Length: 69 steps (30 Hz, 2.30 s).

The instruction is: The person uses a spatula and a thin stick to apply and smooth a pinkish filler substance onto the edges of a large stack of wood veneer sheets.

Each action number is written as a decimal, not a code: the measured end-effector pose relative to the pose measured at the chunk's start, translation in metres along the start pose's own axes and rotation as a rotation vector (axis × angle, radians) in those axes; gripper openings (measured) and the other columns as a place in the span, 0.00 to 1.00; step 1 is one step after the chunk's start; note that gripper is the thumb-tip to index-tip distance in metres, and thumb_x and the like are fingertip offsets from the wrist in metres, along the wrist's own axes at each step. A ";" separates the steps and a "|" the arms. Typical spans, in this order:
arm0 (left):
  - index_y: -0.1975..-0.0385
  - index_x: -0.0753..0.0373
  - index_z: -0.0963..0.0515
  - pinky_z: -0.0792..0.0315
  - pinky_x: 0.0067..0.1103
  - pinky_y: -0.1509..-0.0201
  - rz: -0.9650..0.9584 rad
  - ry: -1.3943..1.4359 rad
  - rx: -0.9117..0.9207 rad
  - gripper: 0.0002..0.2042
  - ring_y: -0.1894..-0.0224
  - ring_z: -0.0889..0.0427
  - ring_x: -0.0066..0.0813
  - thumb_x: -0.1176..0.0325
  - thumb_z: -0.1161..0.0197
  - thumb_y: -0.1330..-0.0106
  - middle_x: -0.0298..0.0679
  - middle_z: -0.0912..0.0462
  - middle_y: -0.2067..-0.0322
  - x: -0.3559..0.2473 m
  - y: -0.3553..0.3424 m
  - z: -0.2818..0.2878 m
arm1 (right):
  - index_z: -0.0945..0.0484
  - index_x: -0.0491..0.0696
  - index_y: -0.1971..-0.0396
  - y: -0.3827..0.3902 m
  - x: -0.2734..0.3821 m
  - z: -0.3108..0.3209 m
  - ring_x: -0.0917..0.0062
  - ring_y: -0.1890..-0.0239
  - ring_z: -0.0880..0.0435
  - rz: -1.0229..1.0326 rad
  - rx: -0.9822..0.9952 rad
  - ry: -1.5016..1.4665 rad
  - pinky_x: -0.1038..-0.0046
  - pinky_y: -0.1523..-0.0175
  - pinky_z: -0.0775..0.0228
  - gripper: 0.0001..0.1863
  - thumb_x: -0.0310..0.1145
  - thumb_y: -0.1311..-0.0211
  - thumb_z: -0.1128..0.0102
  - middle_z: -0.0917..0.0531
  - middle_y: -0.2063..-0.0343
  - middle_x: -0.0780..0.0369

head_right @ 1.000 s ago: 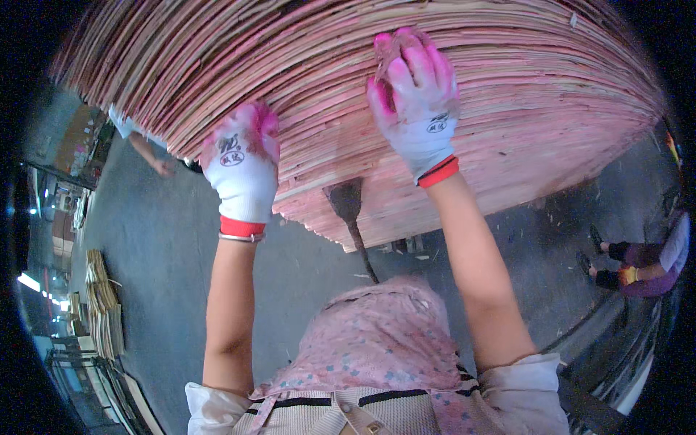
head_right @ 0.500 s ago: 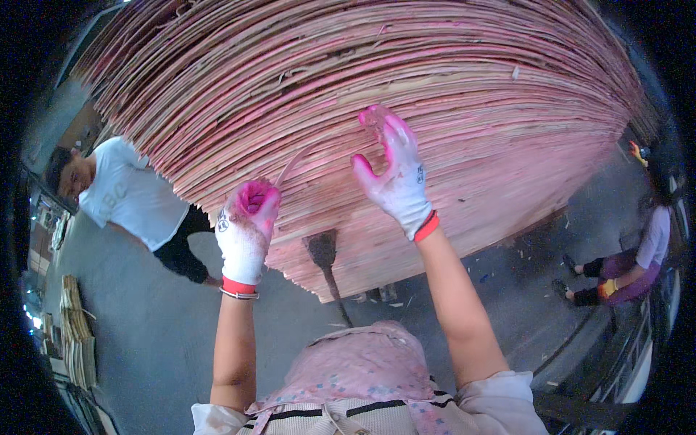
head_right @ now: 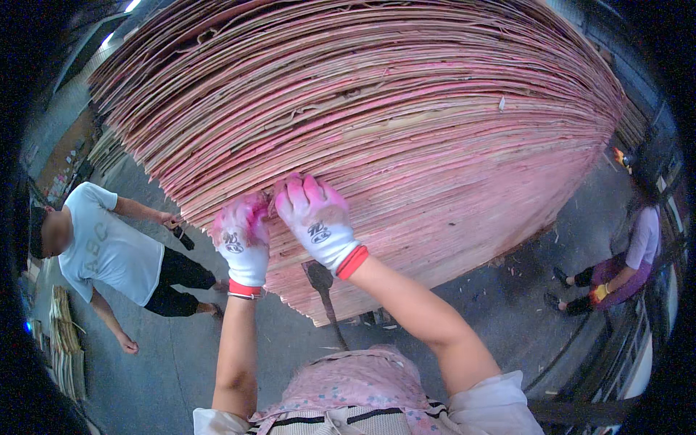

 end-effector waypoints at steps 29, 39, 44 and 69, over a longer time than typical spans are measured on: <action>0.40 0.68 0.27 0.25 0.28 0.39 0.741 0.493 -0.105 0.21 0.43 0.20 0.34 0.82 0.39 0.34 0.46 0.20 0.44 0.099 0.137 0.111 | 0.25 0.52 0.71 0.058 -0.090 -0.046 0.87 0.80 0.31 -1.321 -0.247 -1.251 0.81 0.73 0.40 0.09 0.29 0.35 0.32 0.25 0.79 0.72; 0.41 0.69 0.27 0.24 0.26 0.42 0.997 0.822 -0.046 0.18 0.47 0.18 0.31 0.73 0.39 0.29 0.44 0.18 0.46 0.089 0.141 0.089 | 0.24 0.54 0.64 0.113 -0.179 0.011 0.85 0.69 0.25 -1.250 -0.465 -1.632 0.77 0.67 0.30 0.07 0.39 0.31 0.35 0.21 0.69 0.72; 0.42 0.70 0.25 0.24 0.26 0.43 0.947 1.569 0.291 0.23 0.48 0.18 0.30 0.65 0.33 0.34 0.43 0.17 0.47 -0.001 0.097 0.058 | 0.20 0.45 0.61 0.098 -0.047 0.024 0.80 0.67 0.17 -1.171 -0.015 -1.695 0.76 0.63 0.23 0.11 0.35 0.36 0.29 0.14 0.67 0.64; 0.70 0.65 0.17 0.21 0.27 0.53 1.127 0.992 0.124 0.05 0.61 0.14 0.31 0.74 0.28 0.45 0.42 0.11 0.65 0.053 0.113 0.092 | 0.14 0.53 0.62 0.021 0.033 0.077 0.67 0.63 0.15 0.095 0.354 -0.847 0.64 0.57 0.24 0.18 0.30 0.57 0.20 0.15 0.62 0.65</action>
Point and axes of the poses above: each hand's wrist, its own y-axis away from the middle knuckle, its own z-axis out of the back of the hand, x = y × z, the point moved 7 cm from there along -y, towards the middle knuckle
